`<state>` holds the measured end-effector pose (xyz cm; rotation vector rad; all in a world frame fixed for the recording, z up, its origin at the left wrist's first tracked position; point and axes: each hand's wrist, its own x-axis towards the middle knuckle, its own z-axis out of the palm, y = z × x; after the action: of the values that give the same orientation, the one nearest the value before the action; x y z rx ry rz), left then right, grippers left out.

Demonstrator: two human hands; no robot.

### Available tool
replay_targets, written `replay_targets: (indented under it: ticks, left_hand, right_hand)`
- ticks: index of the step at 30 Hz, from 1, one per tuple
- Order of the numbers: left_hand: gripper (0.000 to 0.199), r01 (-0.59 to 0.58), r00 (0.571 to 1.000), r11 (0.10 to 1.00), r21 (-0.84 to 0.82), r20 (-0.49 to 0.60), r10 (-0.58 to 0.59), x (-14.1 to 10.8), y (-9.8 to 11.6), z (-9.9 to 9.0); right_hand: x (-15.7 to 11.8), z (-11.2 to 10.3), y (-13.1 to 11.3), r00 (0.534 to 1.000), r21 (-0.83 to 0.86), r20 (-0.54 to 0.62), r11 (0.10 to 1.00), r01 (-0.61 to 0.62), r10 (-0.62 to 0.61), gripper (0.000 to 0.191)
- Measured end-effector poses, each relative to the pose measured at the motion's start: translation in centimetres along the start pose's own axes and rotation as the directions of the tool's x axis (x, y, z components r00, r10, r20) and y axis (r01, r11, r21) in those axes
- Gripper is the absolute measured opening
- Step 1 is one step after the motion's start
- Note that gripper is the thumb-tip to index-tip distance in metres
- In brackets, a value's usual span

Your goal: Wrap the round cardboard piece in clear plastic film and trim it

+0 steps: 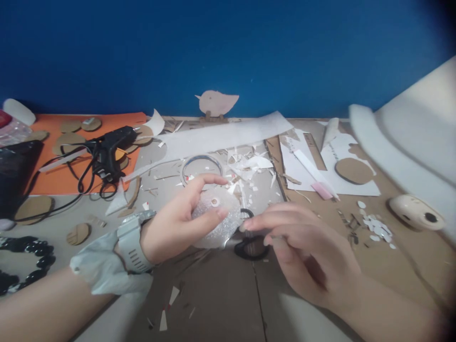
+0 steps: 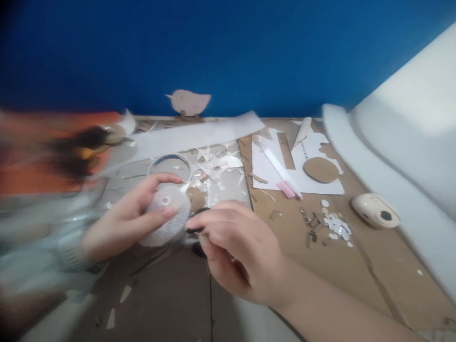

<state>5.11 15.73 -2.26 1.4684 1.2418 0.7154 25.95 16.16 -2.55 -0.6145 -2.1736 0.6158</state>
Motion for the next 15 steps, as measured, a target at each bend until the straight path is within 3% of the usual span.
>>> replay_targets:
  ticks: [9, 15]
  left_hand:
    - [0.034, -0.001, 1.0, 0.998, 0.062, 0.03, -0.001, 0.02, 0.08, -0.13]
    - [0.04, 0.09, 0.988, 0.984, -0.154, 0.135, -0.069, 0.01, 0.43, -0.14]
  right_hand:
    - [-0.01, 0.49, 0.37, 0.996, 0.101, -0.064, 0.994, -0.051, 0.057, 0.031]
    - [-0.03, 0.53, 0.29, 0.993, 0.111, -0.073, 0.99, -0.082, 0.09, 0.026]
